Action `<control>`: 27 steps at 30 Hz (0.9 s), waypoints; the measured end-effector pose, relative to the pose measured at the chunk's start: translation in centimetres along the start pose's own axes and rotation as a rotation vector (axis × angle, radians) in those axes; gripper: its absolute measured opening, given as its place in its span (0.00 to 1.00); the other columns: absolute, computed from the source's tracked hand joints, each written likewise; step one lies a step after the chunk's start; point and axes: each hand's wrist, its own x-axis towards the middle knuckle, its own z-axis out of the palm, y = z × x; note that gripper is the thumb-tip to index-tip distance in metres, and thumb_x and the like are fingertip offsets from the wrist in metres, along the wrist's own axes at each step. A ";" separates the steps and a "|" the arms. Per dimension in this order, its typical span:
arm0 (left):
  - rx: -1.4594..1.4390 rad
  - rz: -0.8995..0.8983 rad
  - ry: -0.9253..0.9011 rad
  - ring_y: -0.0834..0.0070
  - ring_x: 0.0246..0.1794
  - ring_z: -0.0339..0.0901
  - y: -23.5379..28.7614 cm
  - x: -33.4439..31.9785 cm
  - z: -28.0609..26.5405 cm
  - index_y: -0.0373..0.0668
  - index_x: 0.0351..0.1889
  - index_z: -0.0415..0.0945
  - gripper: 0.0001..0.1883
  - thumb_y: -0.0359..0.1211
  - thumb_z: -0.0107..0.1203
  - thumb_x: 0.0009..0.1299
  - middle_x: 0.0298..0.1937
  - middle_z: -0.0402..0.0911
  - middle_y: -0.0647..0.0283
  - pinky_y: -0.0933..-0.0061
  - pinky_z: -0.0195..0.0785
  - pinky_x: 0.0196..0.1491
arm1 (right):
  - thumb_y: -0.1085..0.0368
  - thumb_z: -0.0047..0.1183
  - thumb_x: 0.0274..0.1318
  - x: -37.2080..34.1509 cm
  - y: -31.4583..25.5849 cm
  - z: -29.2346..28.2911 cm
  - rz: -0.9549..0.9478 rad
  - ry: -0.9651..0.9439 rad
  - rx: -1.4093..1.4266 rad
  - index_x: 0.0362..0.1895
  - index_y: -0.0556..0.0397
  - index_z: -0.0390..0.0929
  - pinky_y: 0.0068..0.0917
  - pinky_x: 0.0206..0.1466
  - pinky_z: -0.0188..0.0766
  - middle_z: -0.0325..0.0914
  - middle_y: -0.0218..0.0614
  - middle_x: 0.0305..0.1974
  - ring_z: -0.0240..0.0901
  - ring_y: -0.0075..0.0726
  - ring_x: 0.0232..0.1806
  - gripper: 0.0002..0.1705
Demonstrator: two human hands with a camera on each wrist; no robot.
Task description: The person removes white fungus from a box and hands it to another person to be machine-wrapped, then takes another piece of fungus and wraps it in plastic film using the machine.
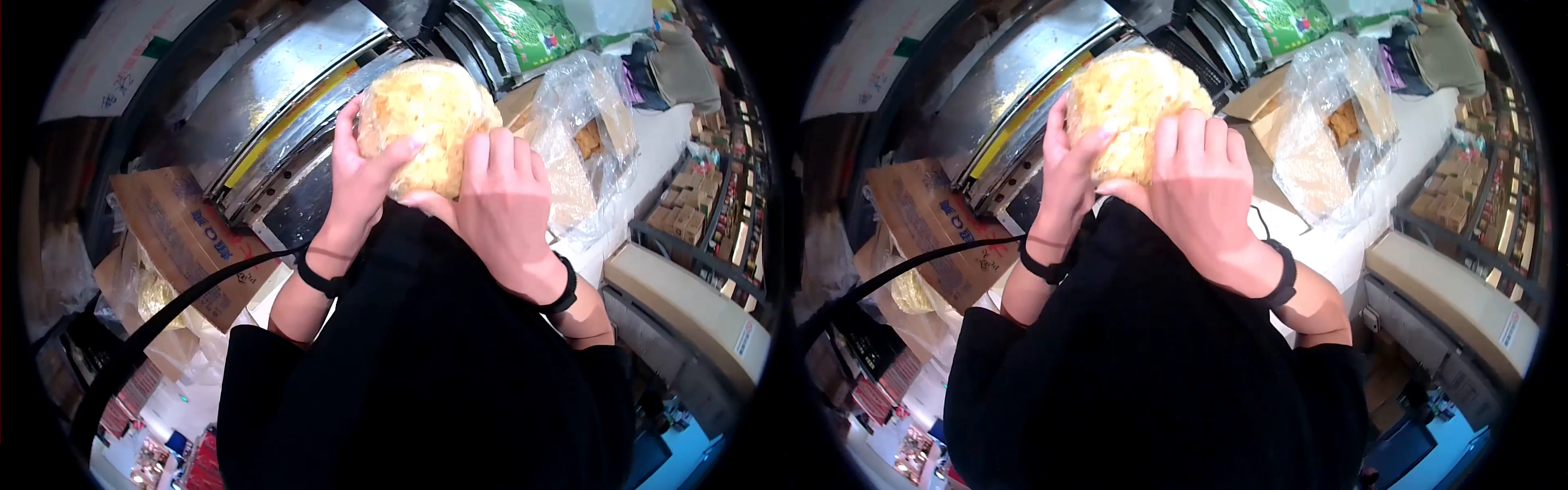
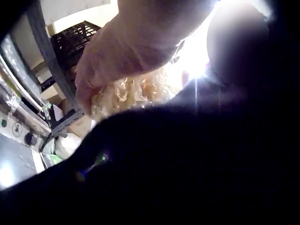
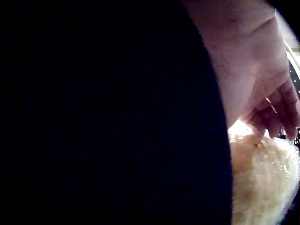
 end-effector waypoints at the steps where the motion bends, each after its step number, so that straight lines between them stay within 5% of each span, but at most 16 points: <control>1: -0.039 -0.015 0.032 0.67 0.55 0.69 -0.1 0.6 0.0 0.34 0.64 0.46 0.43 0.27 0.64 0.54 0.55 0.66 0.49 0.68 0.67 0.54 | 0.31 0.52 0.37 0.2 -0.5 0.1 0.046 -0.106 -0.026 0.34 0.60 0.70 0.30 0.38 0.66 0.68 0.40 0.32 0.68 0.40 0.33 0.41; 4: -0.080 0.032 0.067 0.66 0.56 0.68 0.3 2.3 0.3 0.34 0.64 0.46 0.43 0.32 0.64 0.57 0.56 0.65 0.50 0.67 0.66 0.56 | 0.32 0.53 0.37 0.7 -0.7 1.3 -0.028 0.067 0.000 0.47 0.67 0.68 0.34 0.46 0.66 0.70 0.49 0.43 0.69 0.47 0.42 0.49; 5: -0.101 0.046 0.077 0.66 0.56 0.68 0.4 2.8 0.3 0.34 0.65 0.45 0.43 0.34 0.64 0.59 0.57 0.65 0.50 0.67 0.65 0.56 | 0.37 0.60 0.36 0.6 -0.5 1.6 0.000 0.012 0.149 0.58 0.69 0.59 0.40 0.57 0.62 0.62 0.57 0.56 0.63 0.55 0.55 0.55; 9: -0.124 0.033 -0.054 0.69 0.57 0.68 0.9 3.9 -0.6 0.40 0.67 0.46 0.41 0.41 0.60 0.63 0.58 0.66 0.54 0.68 0.66 0.56 | 0.51 0.70 0.32 1.6 2.0 3.6 -0.046 0.075 0.517 0.63 0.62 0.53 0.44 0.65 0.54 0.52 0.57 0.63 0.51 0.59 0.65 0.56; 12: -0.139 -0.136 -0.090 0.69 0.56 0.69 1.5 4.3 -1.3 0.41 0.67 0.46 0.39 0.42 0.58 0.65 0.58 0.66 0.55 0.70 0.67 0.54 | 0.49 0.70 0.31 2.0 3.7 4.7 -0.021 0.060 0.662 0.63 0.58 0.58 0.50 0.65 0.52 0.53 0.55 0.63 0.50 0.65 0.64 0.55; 17: -0.235 -0.159 -0.138 0.72 0.56 0.70 0.8 5.6 -1.7 0.42 0.62 0.56 0.28 0.46 0.48 0.70 0.56 0.69 0.60 0.66 0.70 0.52 | 0.53 0.69 0.34 3.0 4.2 4.1 -0.129 0.065 0.667 0.60 0.54 0.64 0.49 0.65 0.52 0.57 0.55 0.62 0.53 0.63 0.64 0.46; 22: -0.304 -0.180 -0.154 0.71 0.55 0.72 1.1 6.0 -1.3 0.41 0.59 0.62 0.25 0.49 0.41 0.72 0.56 0.71 0.59 0.64 0.73 0.51 | 0.61 0.65 0.40 3.4 4.2 4.6 -0.076 0.252 0.632 0.50 0.50 0.74 0.42 0.58 0.61 0.67 0.46 0.55 0.62 0.53 0.58 0.29; 27: -0.312 -0.178 -0.140 0.69 0.53 0.74 1.0 6.0 -0.6 0.41 0.58 0.62 0.27 0.51 0.40 0.72 0.55 0.72 0.58 0.61 0.75 0.48 | 0.63 0.65 0.38 2.9 4.1 5.4 -0.038 0.331 0.586 0.44 0.50 0.77 0.37 0.49 0.65 0.71 0.40 0.45 0.67 0.44 0.47 0.23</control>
